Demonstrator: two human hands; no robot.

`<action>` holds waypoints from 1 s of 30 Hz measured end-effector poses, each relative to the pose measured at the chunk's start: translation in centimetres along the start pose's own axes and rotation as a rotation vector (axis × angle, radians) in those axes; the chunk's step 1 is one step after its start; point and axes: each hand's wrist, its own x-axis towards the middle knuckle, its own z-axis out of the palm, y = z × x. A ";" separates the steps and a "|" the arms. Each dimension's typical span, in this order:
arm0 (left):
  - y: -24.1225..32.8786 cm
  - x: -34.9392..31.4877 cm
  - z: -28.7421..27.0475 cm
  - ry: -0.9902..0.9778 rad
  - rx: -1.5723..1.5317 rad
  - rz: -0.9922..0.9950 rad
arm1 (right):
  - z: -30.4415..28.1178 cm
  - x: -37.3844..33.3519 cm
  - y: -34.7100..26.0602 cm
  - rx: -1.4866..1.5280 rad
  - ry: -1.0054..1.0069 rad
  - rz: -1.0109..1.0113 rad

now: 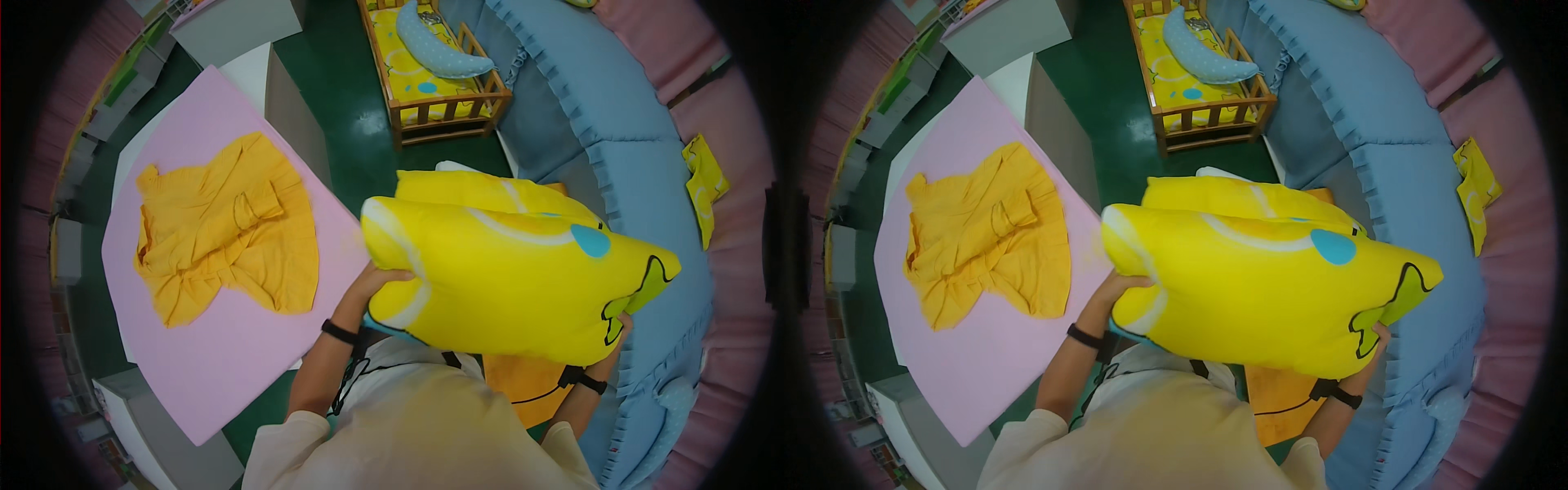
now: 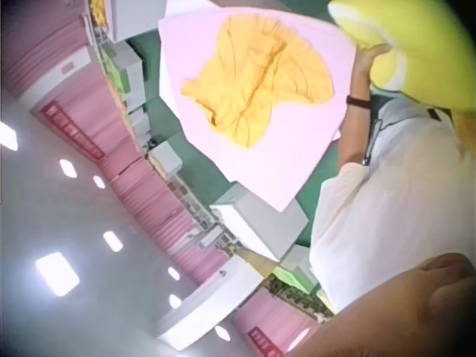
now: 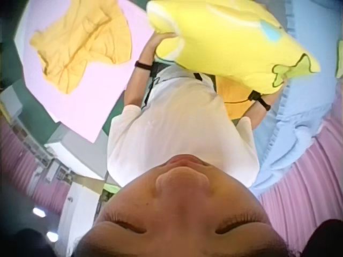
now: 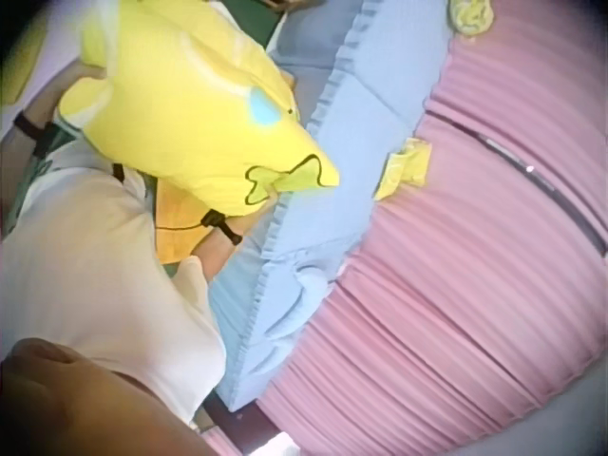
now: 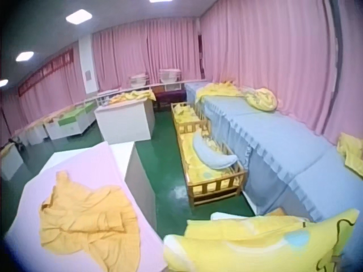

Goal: The person moves a blue crescent pillow and a yellow pillow to a bed and crib, then spreads a yellow sheet over a pink mat and smooths it.

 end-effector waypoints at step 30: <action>-11.0 -4.3 -5.4 0.979 -0.646 -0.003 | 18.9 36.6 28.9 -0.333 -0.649 1.161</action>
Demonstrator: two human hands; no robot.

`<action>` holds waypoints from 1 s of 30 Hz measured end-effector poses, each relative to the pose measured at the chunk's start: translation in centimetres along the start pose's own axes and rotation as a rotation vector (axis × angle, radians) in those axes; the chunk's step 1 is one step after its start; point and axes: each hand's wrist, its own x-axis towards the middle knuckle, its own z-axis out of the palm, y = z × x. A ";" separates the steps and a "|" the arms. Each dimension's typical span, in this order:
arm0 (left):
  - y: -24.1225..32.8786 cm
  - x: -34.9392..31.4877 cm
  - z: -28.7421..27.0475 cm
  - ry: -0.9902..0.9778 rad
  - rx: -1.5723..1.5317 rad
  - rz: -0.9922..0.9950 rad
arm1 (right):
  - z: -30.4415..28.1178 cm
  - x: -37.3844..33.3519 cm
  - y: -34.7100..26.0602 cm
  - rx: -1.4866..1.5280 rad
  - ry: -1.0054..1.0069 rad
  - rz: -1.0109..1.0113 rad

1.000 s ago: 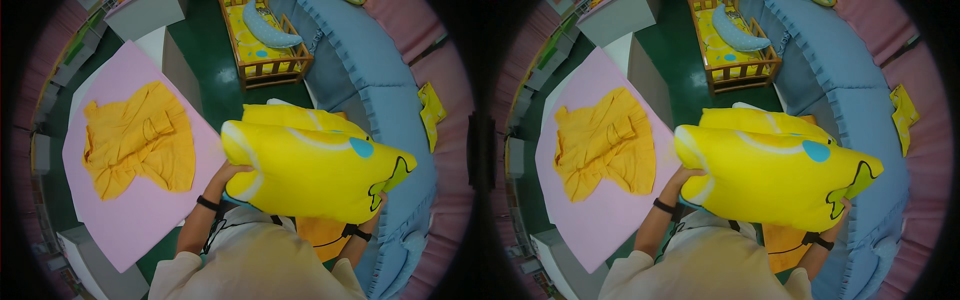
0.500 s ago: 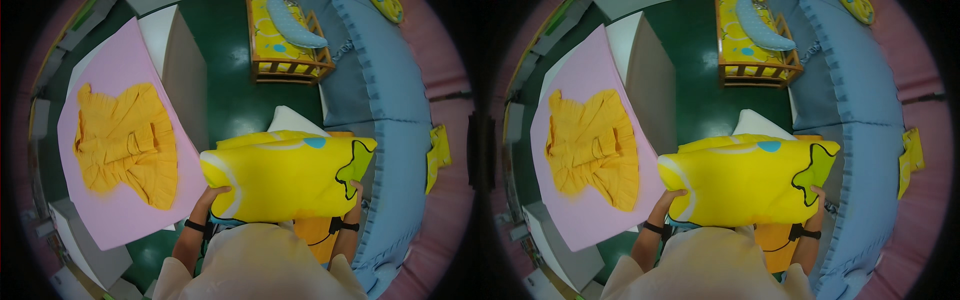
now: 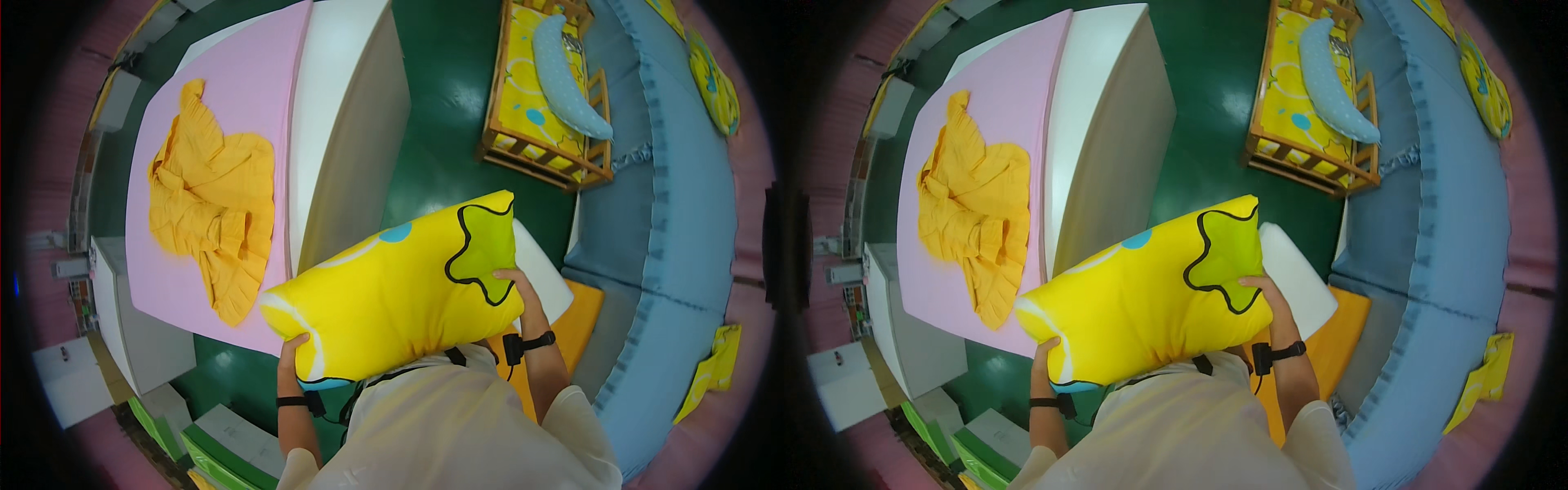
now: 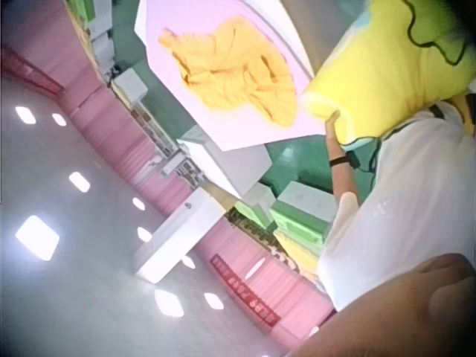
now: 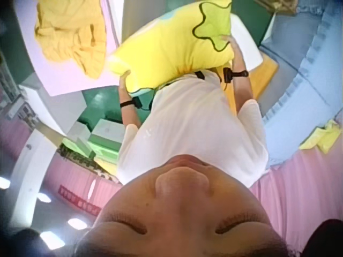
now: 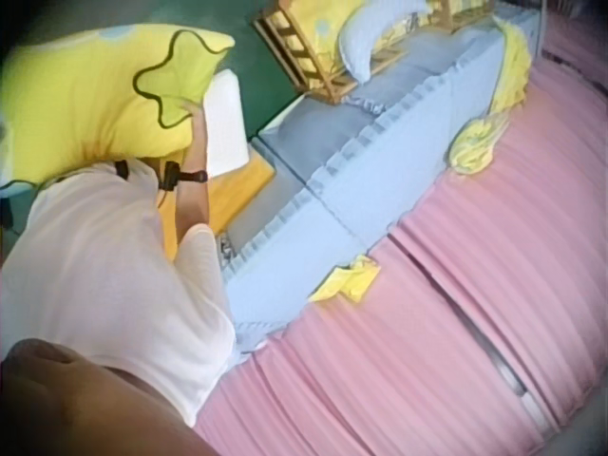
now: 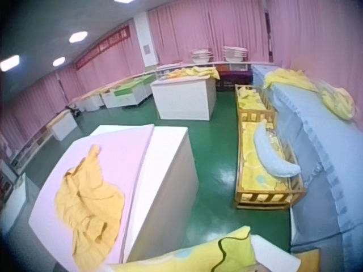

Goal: The person moves a blue crescent pillow and a yellow pillow to a bed and crib, then spreads a yellow sheet over a pink mat and smooths it.

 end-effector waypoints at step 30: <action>28.7 37.0 54.5 -0.512 0.606 -0.073 | -8.9 11.9 -37.4 -0.037 0.518 -0.456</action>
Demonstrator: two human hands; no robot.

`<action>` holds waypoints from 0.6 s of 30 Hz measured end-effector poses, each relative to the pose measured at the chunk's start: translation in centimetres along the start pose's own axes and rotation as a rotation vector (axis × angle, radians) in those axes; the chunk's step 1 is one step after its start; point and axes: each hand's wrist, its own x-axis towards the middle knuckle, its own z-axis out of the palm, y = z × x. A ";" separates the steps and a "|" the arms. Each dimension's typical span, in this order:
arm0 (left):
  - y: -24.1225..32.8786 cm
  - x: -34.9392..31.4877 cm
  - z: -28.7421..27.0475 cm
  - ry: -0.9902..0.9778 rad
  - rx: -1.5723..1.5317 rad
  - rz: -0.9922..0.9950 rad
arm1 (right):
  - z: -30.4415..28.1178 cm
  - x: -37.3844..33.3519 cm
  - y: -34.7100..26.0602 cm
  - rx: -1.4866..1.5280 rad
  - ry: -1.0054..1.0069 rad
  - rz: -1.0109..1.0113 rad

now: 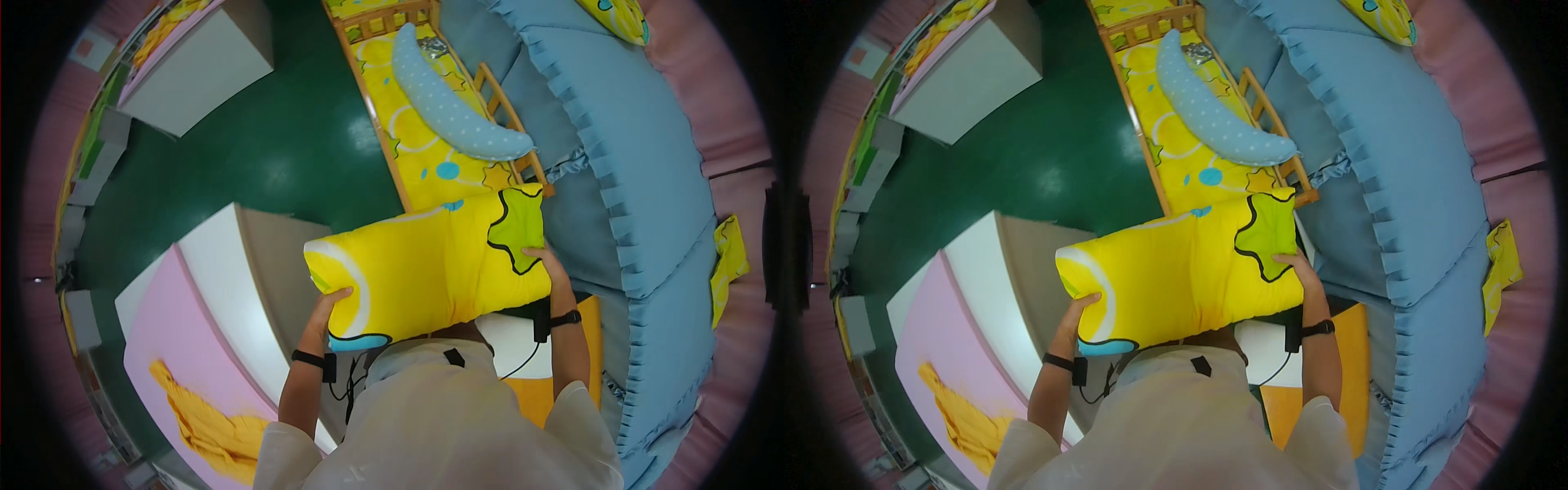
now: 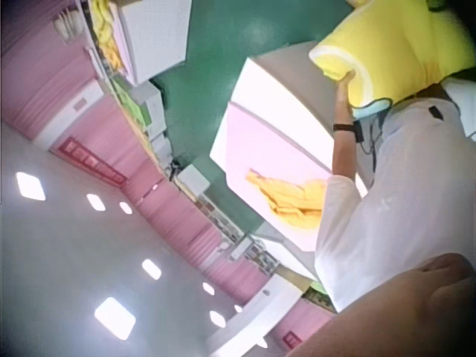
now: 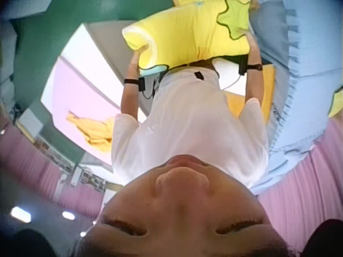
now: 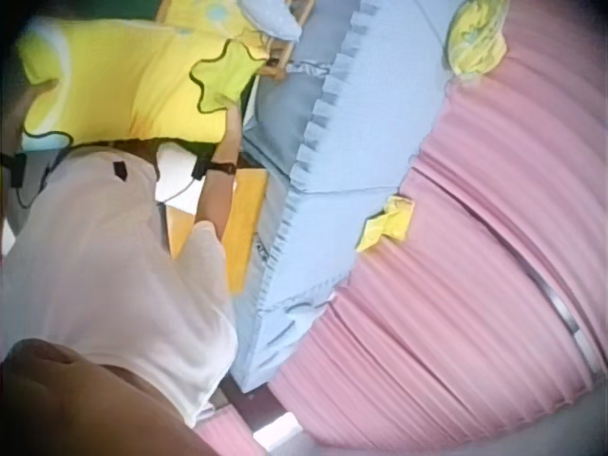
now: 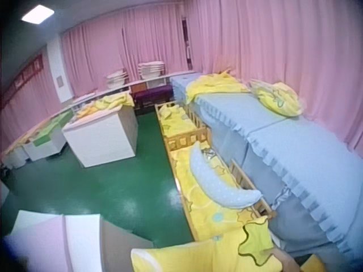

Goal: The person moves a blue crescent pillow and a yellow pillow to a bed and crib, then spreads a yellow sheet over a pink mat and smooths it.

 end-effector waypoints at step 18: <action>7.0 39.3 14.8 -0.342 0.148 -0.172 | -13.2 22.4 -14.4 -0.471 0.617 -0.307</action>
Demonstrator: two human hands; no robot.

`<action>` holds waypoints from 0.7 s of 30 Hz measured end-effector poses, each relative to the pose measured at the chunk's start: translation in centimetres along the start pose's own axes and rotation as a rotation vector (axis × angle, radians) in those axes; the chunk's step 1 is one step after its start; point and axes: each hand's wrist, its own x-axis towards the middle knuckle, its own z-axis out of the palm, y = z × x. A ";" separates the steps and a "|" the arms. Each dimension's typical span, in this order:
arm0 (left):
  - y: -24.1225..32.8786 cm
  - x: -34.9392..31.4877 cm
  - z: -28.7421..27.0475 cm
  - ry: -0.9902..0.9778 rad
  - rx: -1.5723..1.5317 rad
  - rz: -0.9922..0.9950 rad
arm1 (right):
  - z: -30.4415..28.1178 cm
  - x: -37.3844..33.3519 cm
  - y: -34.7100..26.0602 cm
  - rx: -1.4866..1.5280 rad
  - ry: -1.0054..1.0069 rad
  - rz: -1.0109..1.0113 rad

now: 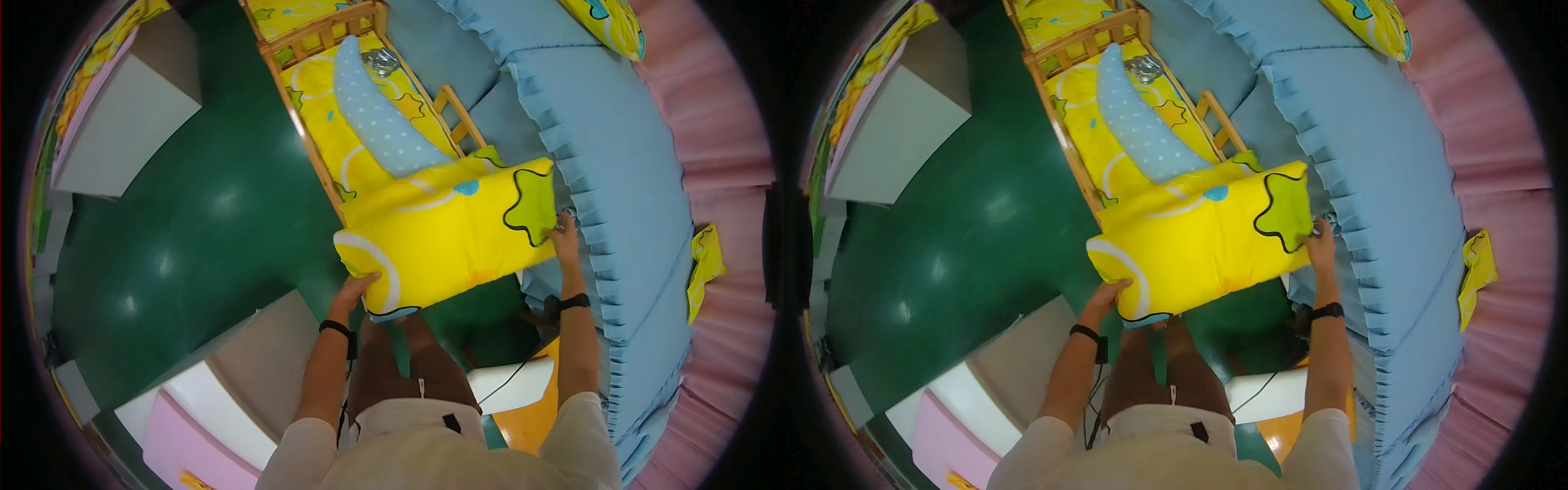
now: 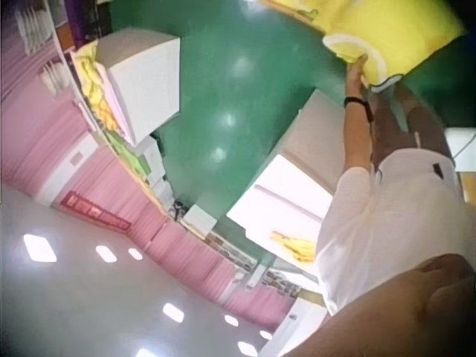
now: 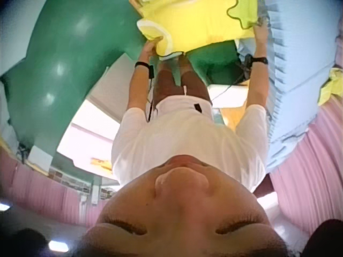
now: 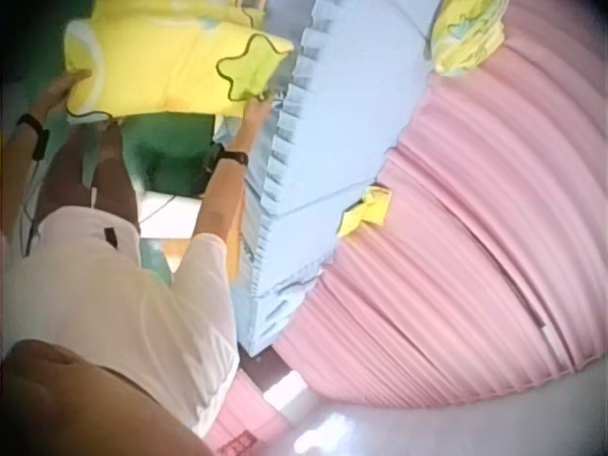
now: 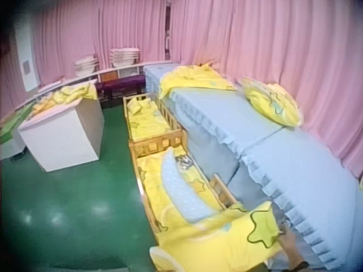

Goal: The person moves a blue crescent pillow and a yellow pillow to a bed and crib, then spreads a yellow sheet over a pink mat and smooths it.

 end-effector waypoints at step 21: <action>6.8 28.1 1.8 0.124 1.069 0.258 | 18.9 -3.2 19.8 -0.348 -0.372 -0.037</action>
